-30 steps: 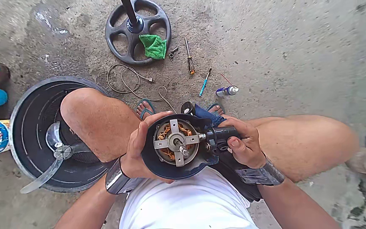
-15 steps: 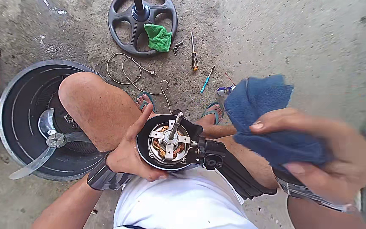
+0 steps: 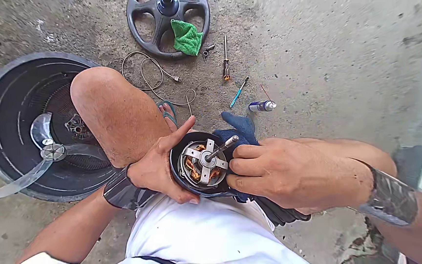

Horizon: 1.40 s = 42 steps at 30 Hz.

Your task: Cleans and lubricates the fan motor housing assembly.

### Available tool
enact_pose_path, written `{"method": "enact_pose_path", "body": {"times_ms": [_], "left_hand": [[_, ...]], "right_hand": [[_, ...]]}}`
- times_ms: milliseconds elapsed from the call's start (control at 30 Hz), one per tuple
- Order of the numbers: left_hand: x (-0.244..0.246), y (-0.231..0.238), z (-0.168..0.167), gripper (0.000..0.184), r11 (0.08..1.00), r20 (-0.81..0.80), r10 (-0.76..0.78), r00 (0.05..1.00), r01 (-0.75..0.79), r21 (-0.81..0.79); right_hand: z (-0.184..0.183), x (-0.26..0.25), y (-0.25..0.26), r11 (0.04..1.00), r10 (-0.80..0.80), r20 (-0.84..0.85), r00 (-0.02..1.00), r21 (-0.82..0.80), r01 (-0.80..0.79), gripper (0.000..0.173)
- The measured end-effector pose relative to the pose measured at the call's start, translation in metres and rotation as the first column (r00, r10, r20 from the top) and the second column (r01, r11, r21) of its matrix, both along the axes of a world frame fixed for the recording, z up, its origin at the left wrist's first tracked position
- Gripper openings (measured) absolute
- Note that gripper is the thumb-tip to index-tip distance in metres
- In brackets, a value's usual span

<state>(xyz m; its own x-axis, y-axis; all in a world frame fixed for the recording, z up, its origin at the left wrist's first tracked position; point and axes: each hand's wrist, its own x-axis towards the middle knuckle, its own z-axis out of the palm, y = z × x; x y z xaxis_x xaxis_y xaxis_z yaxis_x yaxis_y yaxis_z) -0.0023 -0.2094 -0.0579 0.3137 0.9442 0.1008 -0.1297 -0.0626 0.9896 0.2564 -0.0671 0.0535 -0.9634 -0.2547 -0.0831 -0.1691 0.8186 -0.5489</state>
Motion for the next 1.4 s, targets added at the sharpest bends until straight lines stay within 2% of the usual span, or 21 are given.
{"method": "enact_pose_path", "body": {"times_ms": [100,133,233,300,333,367,433,533,600,667,767,833,900,967,1000,1033,1100,1200,1267,1333,1400], "left_hand": [[-0.002,-0.002,-0.002,0.136,1.0,0.022,0.011,1.0,-0.011,-0.001],[-0.002,-0.003,-0.003,0.136,1.0,0.016,0.023,1.0,-0.023,0.002],[-0.001,-0.005,-0.002,0.135,0.998,-0.025,0.064,0.998,-0.064,0.013],[-0.002,-0.006,-0.003,0.135,0.997,-0.035,0.082,0.996,-0.082,0.015],[-0.002,-0.007,-0.003,0.135,0.996,-0.04,0.085,0.996,-0.084,0.009],[-0.003,-0.008,-0.003,0.135,0.996,-0.052,0.089,0.995,-0.089,0.007],[-0.002,-0.007,-0.003,0.135,0.996,-0.065,0.085,0.994,-0.084,0.015],[0.001,-0.004,-0.003,0.134,0.998,-0.041,0.055,0.998,-0.054,0.035],[0.002,-0.004,-0.003,0.134,0.998,-0.039,0.047,0.998,-0.045,0.049],[0.001,-0.005,-0.003,0.133,0.996,-0.041,0.047,0.998,-0.044,0.075],[0.0,-0.005,-0.002,0.131,0.996,-0.02,0.026,0.999,-0.024,0.082],[0.0,-0.006,-0.002,0.131,0.996,-0.028,0.026,0.999,-0.024,0.083],[-0.001,-0.008,-0.003,0.13,0.995,-0.023,0.027,0.999,-0.024,0.097],[-0.003,-0.01,-0.004,0.129,0.993,-0.017,0.024,1.0,-0.022,0.118],[-0.004,-0.01,-0.005,0.128,0.992,0.002,0.02,1.0,-0.02,0.125],[-0.004,-0.01,-0.005,0.126,0.991,0.02,0.013,1.0,-0.016,0.136],[-0.005,-0.008,-0.004,0.123,0.987,0.07,-0.02,0.997,0.009,0.16],[-0.006,-0.005,-0.003,0.12,0.983,0.1,-0.083,0.992,0.065,0.174],[-0.004,-0.004,-0.003,0.12,0.982,0.094,-0.091,0.991,0.073,0.175],[-0.004,-0.004,-0.001,0.122,0.986,0.077,-0.071,0.995,0.058,0.158],[-0.004,-0.005,-0.001,0.122,0.99,0.078,-0.051,0.996,0.04,0.134]], "right_hand": [[-0.021,0.009,0.002,0.959,-0.16,-0.108,0.981,-0.252,0.128,0.021],[-0.031,0.013,0.0,0.901,-0.272,-0.116,0.955,-0.379,0.211,0.02],[-0.051,0.029,-0.002,0.586,-0.537,0.003,0.844,-0.718,0.376,0.02],[-0.053,0.039,-0.001,0.465,-0.623,0.042,0.781,-0.783,0.413,0.021],[-0.051,0.044,-0.002,0.453,-0.652,0.043,0.757,-0.779,0.434,0.024],[-0.047,0.048,-0.004,0.487,-0.654,0.03,0.756,-0.747,0.452,0.029],[-0.038,0.047,-0.01,0.644,-0.585,-0.01,0.811,-0.614,0.457,0.032],[-0.024,0.034,-0.028,0.866,-0.452,-0.06,0.89,-0.268,0.422,0.031],[-0.018,0.03,-0.032,0.919,-0.386,-0.114,0.915,-0.134,0.371,0.028],[-0.019,0.031,-0.033,0.934,-0.352,-0.169,0.92,-0.127,0.334,0.027],[-0.03,0.035,-0.036,0.916,-0.382,-0.284,0.879,-0.242,0.32,0.024],[-0.037,0.038,-0.038,0.846,-0.486,-0.291,0.824,-0.394,0.36,0.022],[-0.042,0.044,-0.036,0.664,-0.659,-0.184,0.729,-0.598,0.449,0.019],[-0.042,0.052,-0.035,0.418,-0.827,-0.066,0.559,-0.737,0.531,0.023],[-0.039,0.055,-0.033,0.348,-0.867,-0.033,0.496,-0.753,0.558,0.026],[-0.034,0.057,-0.031,0.329,-0.88,-0.023,0.475,-0.75,0.574,0.03],[-0.024,0.056,-0.03,0.405,-0.843,-0.05,0.535,-0.713,0.572,0.032],[-0.018,0.048,-0.033,0.633,-0.678,-0.09,0.73,-0.575,0.518,0.034],[-0.019,0.041,-0.036,0.716,-0.615,-0.099,0.782,-0.485,0.502,0.035],[-0.021,0.039,-0.034,0.676,-0.675,-0.1,0.731,-0.481,0.558,0.032],[-0.021,0.042,-0.027,0.567,-0.783,-0.095,0.615,-0.515,0.642,0.028]]}}
